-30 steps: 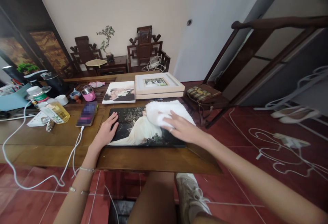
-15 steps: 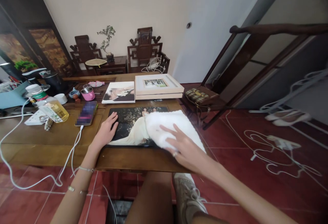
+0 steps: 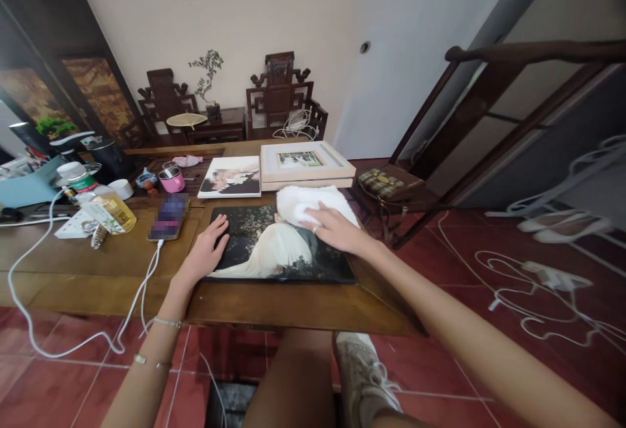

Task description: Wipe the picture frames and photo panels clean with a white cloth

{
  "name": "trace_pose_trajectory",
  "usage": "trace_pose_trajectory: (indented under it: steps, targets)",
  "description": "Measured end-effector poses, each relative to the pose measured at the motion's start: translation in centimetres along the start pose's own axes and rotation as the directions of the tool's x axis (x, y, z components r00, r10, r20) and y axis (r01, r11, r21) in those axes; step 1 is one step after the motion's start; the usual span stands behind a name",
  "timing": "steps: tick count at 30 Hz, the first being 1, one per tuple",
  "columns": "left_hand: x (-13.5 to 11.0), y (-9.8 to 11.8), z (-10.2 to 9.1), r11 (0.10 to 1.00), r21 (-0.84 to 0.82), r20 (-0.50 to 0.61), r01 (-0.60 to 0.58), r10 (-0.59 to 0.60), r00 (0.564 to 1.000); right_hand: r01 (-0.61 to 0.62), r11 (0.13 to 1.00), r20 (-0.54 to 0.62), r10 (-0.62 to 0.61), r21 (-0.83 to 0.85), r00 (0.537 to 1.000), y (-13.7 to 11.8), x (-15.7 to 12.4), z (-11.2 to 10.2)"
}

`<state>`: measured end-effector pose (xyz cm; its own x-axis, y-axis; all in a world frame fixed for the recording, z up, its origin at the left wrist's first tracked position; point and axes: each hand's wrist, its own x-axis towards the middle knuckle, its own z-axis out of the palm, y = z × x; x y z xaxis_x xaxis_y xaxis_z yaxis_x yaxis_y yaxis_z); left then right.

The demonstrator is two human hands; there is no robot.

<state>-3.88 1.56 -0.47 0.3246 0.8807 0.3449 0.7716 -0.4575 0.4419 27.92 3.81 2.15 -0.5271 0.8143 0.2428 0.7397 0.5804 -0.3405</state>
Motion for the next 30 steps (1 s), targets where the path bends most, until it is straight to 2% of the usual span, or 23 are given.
trace_pose_trajectory:
  steps: [3, 5, 8, 14, 16, 18, 21, 27, 30]
  targets:
    - [-0.1, 0.3, -0.1, 1.000, -0.005, -0.005, 0.015, -0.015, 1.000, -0.016, 1.000, -0.024, 0.016, -0.013, 1.000, 1.1, 1.7, 0.4]
    - [-0.1, 0.4, -0.2, 1.000, -0.011, -0.009, 0.018, -0.018, 1.000, 0.004, 1.000, -0.036, -0.005, -0.028, 0.999, 1.1, 1.2, 0.7]
    - [-0.1, 0.2, -0.1, 1.000, -0.020, -0.013, 0.013, -0.014, 1.000, 0.056, 0.998, -0.049, -0.058, -0.043, 0.997, -0.3, -1.6, 0.9]
    - [0.0, -0.2, 0.3, 1.000, -0.012, -0.016, 0.010, -0.010, 1.000, 0.198, 0.980, -0.013, -0.199, -0.016, 0.980, -5.2, -9.4, 0.9]
    - [0.0, -0.2, 0.4, 1.000, -0.005, -0.017, 0.005, -0.005, 1.000, 0.266, 0.964, 0.020, -0.266, 0.002, 0.964, -6.3, -10.8, 0.7]
    - [0.0, -0.2, 0.4, 1.000, 0.000, -0.016, 0.001, -0.001, 1.000, 0.303, 0.953, 0.050, -0.303, 0.017, 0.952, -6.7, -11.1, 0.5]
    - [0.0, -0.2, 0.3, 1.000, 0.000, -0.003, 0.002, -0.002, 1.000, 0.266, 0.964, 0.050, -0.266, 0.010, 0.963, -5.7, -9.3, 0.2]
    - [-0.1, 0.0, 0.0, 1.000, -0.011, 0.011, 0.006, -0.005, 1.000, 0.139, 0.987, 0.031, -0.137, -0.078, 0.990, -1.1, -0.2, 0.3]
    - [-0.1, 0.0, 0.0, 1.000, -0.017, 0.008, 0.007, -0.007, 1.000, 0.069, 0.991, 0.021, -0.067, -0.111, 0.998, -0.4, 2.6, 0.8]
